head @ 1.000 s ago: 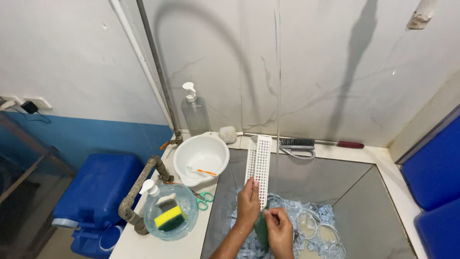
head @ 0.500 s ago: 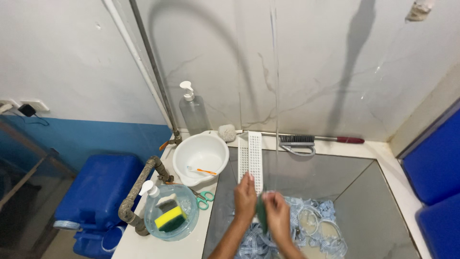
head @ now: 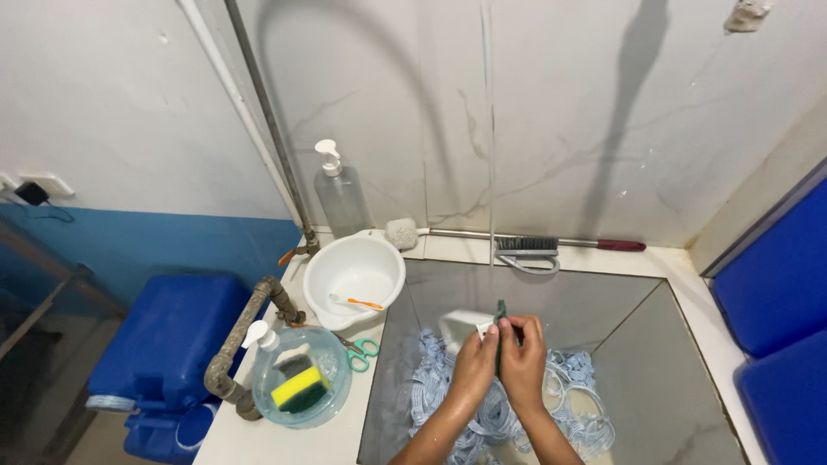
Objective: The person scrubs a white plastic tray with a green sponge and rinses it under running water. They then use a toothbrush to clean the tray's crevices and rinse it again before placing it aside.
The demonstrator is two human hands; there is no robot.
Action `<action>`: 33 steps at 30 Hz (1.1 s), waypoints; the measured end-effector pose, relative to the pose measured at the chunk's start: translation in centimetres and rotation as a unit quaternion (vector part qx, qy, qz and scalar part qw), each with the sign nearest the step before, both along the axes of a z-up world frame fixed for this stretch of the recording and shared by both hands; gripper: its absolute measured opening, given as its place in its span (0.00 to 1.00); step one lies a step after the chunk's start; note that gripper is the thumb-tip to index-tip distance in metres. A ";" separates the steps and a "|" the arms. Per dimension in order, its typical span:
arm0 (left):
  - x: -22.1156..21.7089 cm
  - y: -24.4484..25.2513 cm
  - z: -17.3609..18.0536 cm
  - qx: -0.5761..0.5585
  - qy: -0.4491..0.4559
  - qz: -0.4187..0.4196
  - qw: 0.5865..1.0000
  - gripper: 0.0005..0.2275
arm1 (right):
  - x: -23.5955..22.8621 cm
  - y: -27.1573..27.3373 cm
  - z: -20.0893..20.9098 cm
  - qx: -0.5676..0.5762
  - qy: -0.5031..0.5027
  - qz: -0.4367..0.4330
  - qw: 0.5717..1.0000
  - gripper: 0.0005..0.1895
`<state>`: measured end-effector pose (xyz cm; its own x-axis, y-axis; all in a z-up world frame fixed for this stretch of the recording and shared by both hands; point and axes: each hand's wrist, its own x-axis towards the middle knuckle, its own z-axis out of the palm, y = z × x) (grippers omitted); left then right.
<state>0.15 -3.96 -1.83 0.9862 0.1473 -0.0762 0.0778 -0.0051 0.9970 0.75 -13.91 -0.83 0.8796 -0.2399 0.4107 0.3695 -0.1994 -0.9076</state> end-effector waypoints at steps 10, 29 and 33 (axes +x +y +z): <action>0.1 2.8 6.0 -0.275 0.072 -0.079 0.956 0.24 | 0.6 -2.5 0.3 0.228 0.109 0.076 0.964 0.10; 1.7 3.9 4.9 -0.047 -0.145 -0.240 0.959 0.39 | 4.6 -7.1 3.6 -0.044 -0.148 0.243 0.957 0.13; 1.0 2.7 3.5 -0.233 -0.074 -0.256 0.935 0.44 | 5.6 -5.8 3.6 0.122 -0.102 0.247 0.956 0.12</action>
